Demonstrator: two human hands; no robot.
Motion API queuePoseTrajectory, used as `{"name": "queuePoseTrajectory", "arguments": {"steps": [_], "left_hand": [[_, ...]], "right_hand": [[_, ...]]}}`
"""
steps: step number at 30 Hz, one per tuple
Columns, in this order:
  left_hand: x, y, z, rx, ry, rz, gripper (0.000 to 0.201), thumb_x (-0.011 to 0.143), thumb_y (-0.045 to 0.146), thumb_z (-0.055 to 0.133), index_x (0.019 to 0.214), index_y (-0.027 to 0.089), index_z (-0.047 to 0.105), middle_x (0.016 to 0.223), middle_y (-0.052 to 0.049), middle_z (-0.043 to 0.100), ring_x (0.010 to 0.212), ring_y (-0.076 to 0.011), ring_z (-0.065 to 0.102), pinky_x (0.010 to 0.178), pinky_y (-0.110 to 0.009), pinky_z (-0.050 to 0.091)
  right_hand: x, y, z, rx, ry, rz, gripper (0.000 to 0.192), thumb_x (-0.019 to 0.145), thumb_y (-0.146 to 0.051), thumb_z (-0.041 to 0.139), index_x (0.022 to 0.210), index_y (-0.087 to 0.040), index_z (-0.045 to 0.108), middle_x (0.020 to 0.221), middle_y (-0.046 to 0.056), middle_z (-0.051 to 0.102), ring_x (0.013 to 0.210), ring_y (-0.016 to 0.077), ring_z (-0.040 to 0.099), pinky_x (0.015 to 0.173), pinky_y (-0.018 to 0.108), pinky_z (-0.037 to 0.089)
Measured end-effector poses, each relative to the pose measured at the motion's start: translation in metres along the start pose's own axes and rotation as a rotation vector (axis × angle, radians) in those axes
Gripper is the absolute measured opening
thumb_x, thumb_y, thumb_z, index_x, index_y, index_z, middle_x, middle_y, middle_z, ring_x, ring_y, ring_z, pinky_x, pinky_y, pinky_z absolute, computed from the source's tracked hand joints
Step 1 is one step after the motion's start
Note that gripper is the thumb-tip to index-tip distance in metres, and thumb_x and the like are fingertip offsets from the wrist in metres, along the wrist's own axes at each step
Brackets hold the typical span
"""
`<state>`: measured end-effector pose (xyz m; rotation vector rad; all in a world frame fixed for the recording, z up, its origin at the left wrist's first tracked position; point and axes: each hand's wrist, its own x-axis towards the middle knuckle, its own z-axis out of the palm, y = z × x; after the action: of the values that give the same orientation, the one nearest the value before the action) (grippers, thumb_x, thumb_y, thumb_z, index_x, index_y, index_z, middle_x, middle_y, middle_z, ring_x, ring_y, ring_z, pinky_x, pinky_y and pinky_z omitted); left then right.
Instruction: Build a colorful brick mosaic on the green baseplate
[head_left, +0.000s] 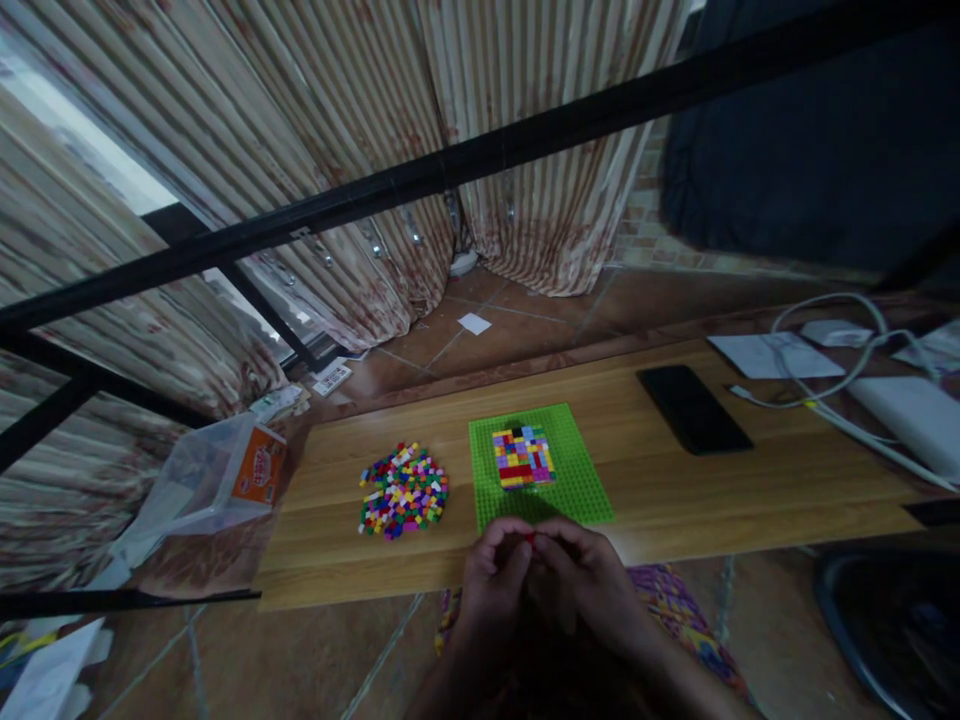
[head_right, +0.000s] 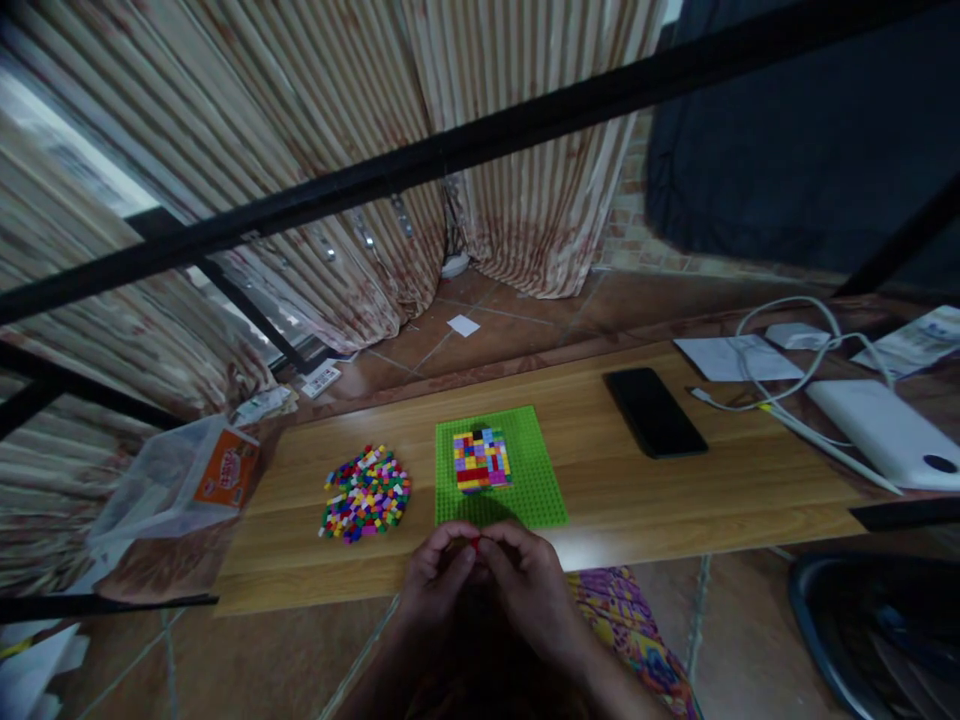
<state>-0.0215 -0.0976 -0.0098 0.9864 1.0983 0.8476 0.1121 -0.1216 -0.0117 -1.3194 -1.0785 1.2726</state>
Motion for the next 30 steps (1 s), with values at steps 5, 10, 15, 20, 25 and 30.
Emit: {"name": "queuePoseTrajectory", "arguments": {"steps": [5,10,15,20,25,30], "left_hand": [[0.008,0.018,0.011,0.002,0.003,0.007,0.025,0.076,0.034,0.068,0.092,0.016,0.062,0.067,0.001,0.064,0.063,-0.0104,0.058,0.065,-0.022,0.047],[0.015,0.023,0.018,-0.086,0.011,0.039,0.028,0.072,0.033,0.071,0.092,0.016,0.063,0.074,-0.001,0.068,0.065,-0.0106,0.06,0.067,-0.023,0.049],[0.021,0.019,0.019,-0.031,0.062,0.058,0.025,0.074,0.032,0.067,0.093,0.016,0.062,0.071,0.0,0.066,0.064,-0.0116,0.06,0.063,-0.024,0.049],[0.031,0.013,0.005,0.245,0.231,0.173,0.022,0.08,0.029,0.061,0.099,0.017,0.062,0.075,0.0,0.064,0.066,-0.0125,0.06,0.06,-0.022,0.046],[0.04,0.014,-0.008,0.479,0.264,0.364,0.024,0.085,0.022,0.054,0.108,0.02,0.06,0.096,-0.004,0.063,0.073,-0.0118,0.06,0.063,-0.022,0.049],[0.047,0.025,-0.008,0.729,0.17,0.507,0.031,0.087,0.015,0.049,0.116,0.021,0.058,0.112,-0.008,0.057,0.091,-0.0148,0.061,0.073,-0.026,0.054]], "right_hand": [[0.011,-0.014,-0.007,-0.061,-0.007,-0.069,0.026,0.091,-0.038,0.052,0.077,-0.02,0.063,0.072,-0.001,0.059,0.069,0.0136,0.056,0.064,0.025,0.043],[0.017,-0.016,-0.009,0.087,-0.028,-0.038,0.024,0.089,-0.04,0.055,0.078,-0.02,0.06,0.07,-0.002,0.059,0.068,0.0137,0.057,0.064,0.024,0.045],[0.032,-0.016,-0.02,-0.17,0.069,-0.157,0.018,0.091,-0.036,0.054,0.084,-0.022,0.062,0.079,0.001,0.063,0.074,0.0171,0.06,0.07,0.029,0.046],[0.07,-0.021,-0.032,-0.696,0.175,-0.455,0.014,0.091,-0.026,0.053,0.085,-0.023,0.066,0.09,0.006,0.063,0.09,0.0226,0.057,0.082,0.037,0.046],[0.094,-0.02,-0.029,-0.865,0.156,-0.549,0.014,0.088,-0.021,0.057,0.085,-0.022,0.07,0.096,0.008,0.06,0.093,0.0242,0.054,0.083,0.039,0.048],[0.103,-0.014,-0.028,-0.781,0.164,-0.553,0.011,0.085,-0.022,0.061,0.082,-0.024,0.072,0.097,0.006,0.059,0.095,0.0233,0.054,0.085,0.039,0.048]]}}
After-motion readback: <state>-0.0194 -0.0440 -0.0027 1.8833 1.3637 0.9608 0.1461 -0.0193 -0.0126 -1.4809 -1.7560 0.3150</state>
